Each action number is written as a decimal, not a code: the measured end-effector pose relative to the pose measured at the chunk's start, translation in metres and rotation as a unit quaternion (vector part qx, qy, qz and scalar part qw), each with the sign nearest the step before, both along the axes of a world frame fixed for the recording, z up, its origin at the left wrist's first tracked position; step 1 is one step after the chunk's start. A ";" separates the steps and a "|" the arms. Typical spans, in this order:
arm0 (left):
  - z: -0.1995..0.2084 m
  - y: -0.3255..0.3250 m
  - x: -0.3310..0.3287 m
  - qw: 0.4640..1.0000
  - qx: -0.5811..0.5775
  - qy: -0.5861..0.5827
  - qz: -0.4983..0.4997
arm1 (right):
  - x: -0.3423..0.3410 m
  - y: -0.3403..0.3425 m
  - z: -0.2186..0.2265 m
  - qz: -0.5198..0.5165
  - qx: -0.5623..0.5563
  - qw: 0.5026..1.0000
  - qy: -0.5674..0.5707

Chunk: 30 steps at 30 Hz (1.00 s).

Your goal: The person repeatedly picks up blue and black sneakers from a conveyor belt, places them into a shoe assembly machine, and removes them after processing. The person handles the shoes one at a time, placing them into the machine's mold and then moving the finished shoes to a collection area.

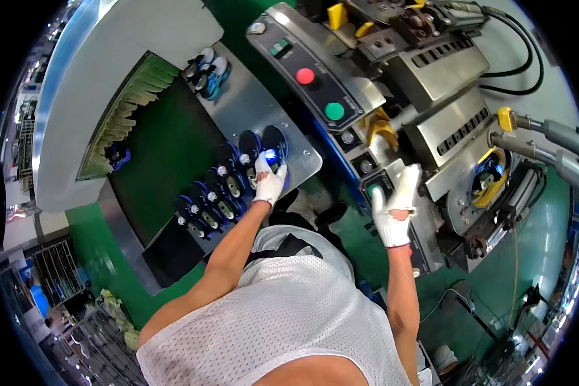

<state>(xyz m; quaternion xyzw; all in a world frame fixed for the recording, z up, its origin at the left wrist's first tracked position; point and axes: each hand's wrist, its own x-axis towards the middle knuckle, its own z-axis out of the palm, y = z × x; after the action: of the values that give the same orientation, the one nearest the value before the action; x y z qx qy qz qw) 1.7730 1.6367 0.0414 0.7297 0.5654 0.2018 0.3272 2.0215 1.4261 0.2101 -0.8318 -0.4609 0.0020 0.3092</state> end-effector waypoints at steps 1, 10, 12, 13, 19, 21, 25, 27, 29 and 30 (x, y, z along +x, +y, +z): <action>0.036 -0.001 -0.008 0.999 0.018 -0.024 -0.025 | -0.013 0.000 -0.033 0.016 -0.152 0.987 -0.046; 0.022 0.029 -0.069 0.985 -0.146 -0.076 0.050 | -0.077 0.060 -0.057 0.078 -0.207 0.975 -0.009; -0.003 0.024 -0.062 0.990 -0.090 -0.095 0.043 | -0.115 0.096 -0.079 0.063 -0.176 0.980 0.074; -0.010 0.024 -0.059 0.990 -0.077 -0.107 0.042 | -0.136 0.124 -0.081 0.037 -0.216 0.968 0.119; -0.031 0.033 -0.061 0.993 -0.073 -0.096 0.006 | -0.200 0.205 -0.183 -0.110 -0.230 0.934 0.249; -0.028 0.038 -0.062 0.995 -0.060 -0.079 0.011 | -0.198 0.208 -0.174 -0.113 -0.227 0.929 0.269; -0.025 0.057 -0.070 0.990 -0.121 -0.074 -0.017 | -0.194 0.198 -0.169 -0.174 -0.192 0.919 0.296; -0.018 0.070 -0.075 0.977 -0.193 -0.086 -0.030 | -0.174 0.187 -0.153 -0.180 -0.281 0.840 0.428; 0.015 0.077 -0.072 0.960 -0.266 -0.027 -0.082 | -0.170 0.160 -0.137 -0.233 -0.266 0.828 0.435; 0.033 0.078 -0.066 0.951 -0.285 0.016 -0.120 | -0.176 0.144 -0.124 -0.295 -0.245 0.828 0.410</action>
<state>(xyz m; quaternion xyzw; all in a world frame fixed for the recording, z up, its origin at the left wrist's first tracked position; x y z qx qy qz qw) 1.7067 1.7145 0.0746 0.6715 0.5128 -0.0207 0.5345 1.8451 1.5698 0.0866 -0.8992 -0.0093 0.3644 0.2419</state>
